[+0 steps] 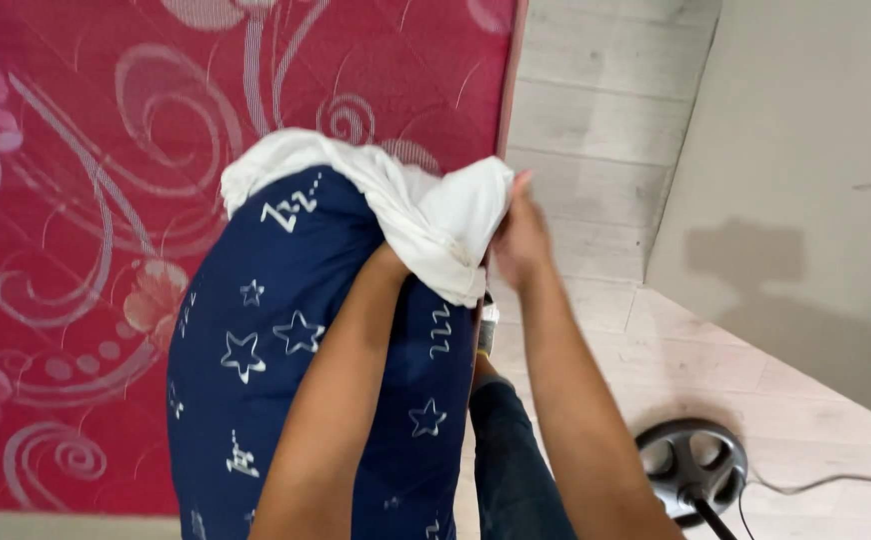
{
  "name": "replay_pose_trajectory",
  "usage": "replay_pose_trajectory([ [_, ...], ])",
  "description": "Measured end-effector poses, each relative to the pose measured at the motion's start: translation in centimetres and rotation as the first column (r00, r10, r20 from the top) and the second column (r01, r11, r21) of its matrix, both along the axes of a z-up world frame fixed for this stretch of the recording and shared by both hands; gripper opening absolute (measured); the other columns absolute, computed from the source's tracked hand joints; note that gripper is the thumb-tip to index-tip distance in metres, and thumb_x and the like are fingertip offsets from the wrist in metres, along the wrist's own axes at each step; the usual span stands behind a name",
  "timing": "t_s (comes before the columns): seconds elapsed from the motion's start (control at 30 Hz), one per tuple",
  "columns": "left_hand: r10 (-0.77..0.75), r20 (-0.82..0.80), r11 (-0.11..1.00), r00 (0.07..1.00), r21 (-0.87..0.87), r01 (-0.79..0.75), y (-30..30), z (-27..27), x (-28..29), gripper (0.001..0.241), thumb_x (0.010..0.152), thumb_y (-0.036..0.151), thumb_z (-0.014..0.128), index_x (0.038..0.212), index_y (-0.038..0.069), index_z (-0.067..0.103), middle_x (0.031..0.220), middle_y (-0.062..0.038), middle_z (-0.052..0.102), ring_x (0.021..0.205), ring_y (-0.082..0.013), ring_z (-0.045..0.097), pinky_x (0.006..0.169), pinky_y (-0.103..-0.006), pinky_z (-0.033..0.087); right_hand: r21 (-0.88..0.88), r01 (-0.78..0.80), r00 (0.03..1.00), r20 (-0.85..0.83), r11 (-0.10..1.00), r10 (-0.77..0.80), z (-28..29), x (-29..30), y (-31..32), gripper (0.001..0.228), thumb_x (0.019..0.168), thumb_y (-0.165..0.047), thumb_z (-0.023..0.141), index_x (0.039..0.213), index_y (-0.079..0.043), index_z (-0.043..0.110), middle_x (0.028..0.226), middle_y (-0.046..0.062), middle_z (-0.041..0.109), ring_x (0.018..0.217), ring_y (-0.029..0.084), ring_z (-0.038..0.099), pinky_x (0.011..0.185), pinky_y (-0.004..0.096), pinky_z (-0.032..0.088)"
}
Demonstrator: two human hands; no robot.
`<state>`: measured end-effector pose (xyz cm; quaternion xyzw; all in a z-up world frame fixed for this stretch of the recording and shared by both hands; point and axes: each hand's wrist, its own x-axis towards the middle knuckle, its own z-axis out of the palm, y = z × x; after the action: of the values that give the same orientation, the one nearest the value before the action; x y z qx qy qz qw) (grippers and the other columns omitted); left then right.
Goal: The person picks up a white pillowcase and a blue pillow with star patterns. They place the pillowcase on the bed, smooth it out, and then insert the pillow into the case by hand, adjusting the corners and smoothing the surface until the pillow is fully encased.
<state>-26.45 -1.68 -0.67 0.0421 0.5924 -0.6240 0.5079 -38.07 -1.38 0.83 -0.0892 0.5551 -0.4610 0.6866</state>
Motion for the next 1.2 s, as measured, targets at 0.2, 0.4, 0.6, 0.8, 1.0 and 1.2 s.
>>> replay_pose_trajectory([
  [0.2,-0.258,0.304,0.962,0.917,-0.011,0.274,-0.1,0.5,-0.4,0.08,0.087,0.077,0.025,0.127,0.014,0.053,0.11,-0.012,0.065,0.1,-0.0271,0.06,0.093,-0.046,0.043,-0.039,0.069,0.964,0.261,0.997,-0.057,0.0,2.5,2.4,0.087,0.097,-0.064,0.049,0.157,-0.002,0.038,0.154,0.018,0.051,0.146,0.037,0.044,0.12,0.049,0.036],
  [0.4,-0.431,0.521,0.876,0.736,0.049,0.479,0.4,1.2,-0.8,0.088,0.083,0.085,0.022,0.124,0.014,0.054,0.108,-0.013,0.066,0.097,-0.0273,0.061,0.091,-0.047,0.043,-0.208,-0.532,0.009,-0.971,0.821,-0.24,5.6,7.6,2.7,0.095,0.071,-0.053,0.088,0.141,0.001,0.051,0.15,0.031,0.04,0.146,0.046,0.03,0.119,0.06,0.018],
  [0.6,-0.266,0.952,0.732,0.149,0.099,0.674,-0.1,2.0,-0.4,0.07,0.084,0.067,0.035,0.12,0.013,0.06,0.109,-0.013,0.068,0.101,-0.0287,0.062,0.096,-0.0477,0.044,-0.161,-0.627,0.22,-0.975,0.762,-0.026,7.3,10.2,5.8,0.035,0.079,-0.002,0.072,0.114,-0.005,0.07,0.119,0.01,0.067,0.114,0.038,0.059,0.104,0.047,0.047],
  [0.8,0.141,0.874,0.616,-0.465,0.291,0.732,-0.2,3.4,1.3,0.053,0.085,0.049,0.048,0.117,0.011,0.065,0.11,-0.013,0.069,0.105,-0.0302,0.064,0.1,-0.0483,0.044,-0.279,-0.565,0.583,-0.801,0.776,0.137,6.0,5.8,6.0,0.038,0.089,-0.02,0.076,0.119,0.002,0.065,0.119,0.015,0.066,0.11,0.029,0.065,0.095,0.038,0.052],
  [1.0,0.548,0.328,0.573,-0.769,0.523,0.631,0.5,7.0,3.9,0.036,0.086,0.031,0.06,0.113,0.009,0.071,0.112,-0.013,0.07,0.109,-0.0317,0.065,0.104,-0.049,0.045,-0.139,0.027,0.623,-0.772,0.99,-0.125,-0.7,1.4,0.4,0.038,0.1,-0.025,0.068,0.123,0.002,0.056,0.114,0.014,0.057,0.097,0.021,0.057,0.08,0.035,0.053],
  [1.2,0.722,-0.263,0.628,-0.64,0.637,0.447,0.8,13.2,9.3,0.025,0.086,0.015,0.07,0.109,0.008,0.075,0.113,-0.013,0.072,0.112,-0.0329,0.065,0.108,-0.0496,0.045,0.049,0.294,0.873,-0.42,0.954,-0.247,-5.2,-0.9,0.0,0.021,0.101,-0.015,0.062,0.112,0.002,0.065,0.099,0.01,0.072,0.087,0.019,0.066,0.079,0.035,0.056],
])
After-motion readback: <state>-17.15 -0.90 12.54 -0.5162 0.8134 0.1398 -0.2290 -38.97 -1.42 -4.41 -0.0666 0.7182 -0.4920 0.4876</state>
